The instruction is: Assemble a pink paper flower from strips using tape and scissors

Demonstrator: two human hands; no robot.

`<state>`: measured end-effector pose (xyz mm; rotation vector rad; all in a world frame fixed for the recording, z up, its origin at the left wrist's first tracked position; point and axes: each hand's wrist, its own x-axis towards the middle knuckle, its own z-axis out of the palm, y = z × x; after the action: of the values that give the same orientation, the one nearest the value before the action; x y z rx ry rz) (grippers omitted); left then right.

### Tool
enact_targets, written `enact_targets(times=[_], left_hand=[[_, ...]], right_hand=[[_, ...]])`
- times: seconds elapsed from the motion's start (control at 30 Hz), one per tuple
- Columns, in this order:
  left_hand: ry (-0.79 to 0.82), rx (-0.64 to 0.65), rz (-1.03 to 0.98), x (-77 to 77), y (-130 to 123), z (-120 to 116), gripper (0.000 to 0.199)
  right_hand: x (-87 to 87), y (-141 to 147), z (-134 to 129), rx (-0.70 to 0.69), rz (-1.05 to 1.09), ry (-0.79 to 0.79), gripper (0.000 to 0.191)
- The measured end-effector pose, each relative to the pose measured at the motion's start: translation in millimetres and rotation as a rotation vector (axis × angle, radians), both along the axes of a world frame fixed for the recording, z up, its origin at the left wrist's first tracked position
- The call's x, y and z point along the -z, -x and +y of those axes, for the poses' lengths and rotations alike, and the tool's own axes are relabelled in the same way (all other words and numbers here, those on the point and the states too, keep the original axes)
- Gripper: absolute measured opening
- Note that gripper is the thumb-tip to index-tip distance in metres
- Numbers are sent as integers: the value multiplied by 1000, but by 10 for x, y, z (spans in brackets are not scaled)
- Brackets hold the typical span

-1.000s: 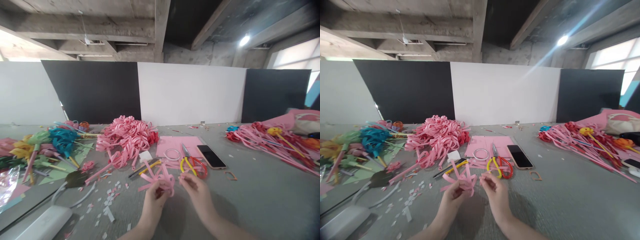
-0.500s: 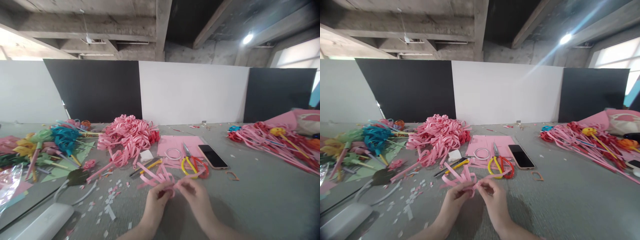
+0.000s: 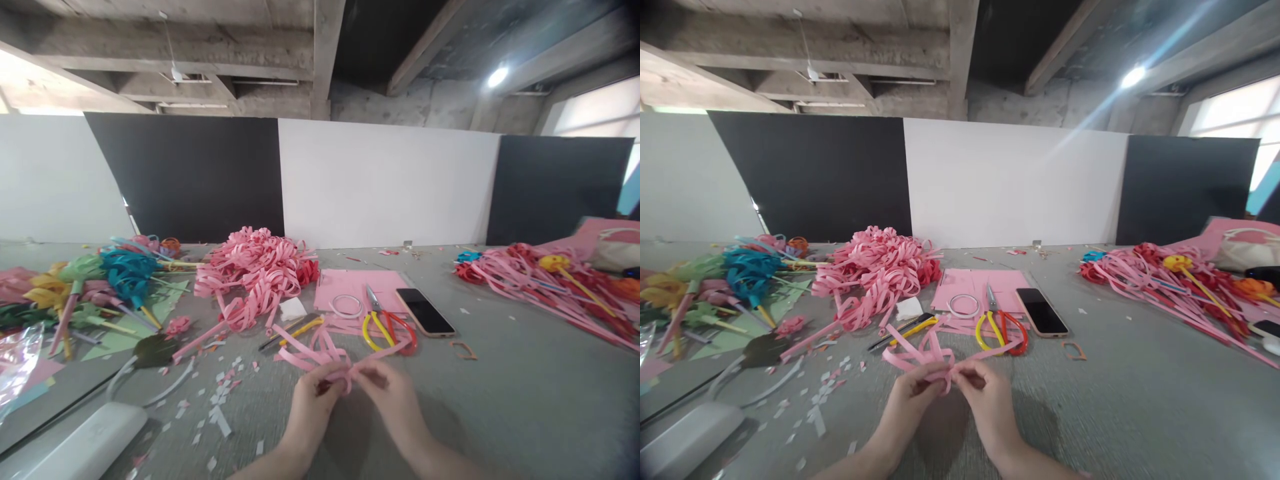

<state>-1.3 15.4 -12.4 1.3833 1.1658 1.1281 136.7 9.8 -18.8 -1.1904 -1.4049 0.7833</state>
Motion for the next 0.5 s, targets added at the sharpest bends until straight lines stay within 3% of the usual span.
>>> enact_targets(times=[0.2,0.4,0.5], left_hand=[[-34,35,-42,-40,-4,-36,22],[-62,-15,-8,13,12,-16,16],[-76,-71,10,-130,53,29,17]], right_hand=[[-36,8,-11,3,6,17,13],[-23,40,-35,-61,53,35,17],[-44,28,-29,-65,153,51,27]])
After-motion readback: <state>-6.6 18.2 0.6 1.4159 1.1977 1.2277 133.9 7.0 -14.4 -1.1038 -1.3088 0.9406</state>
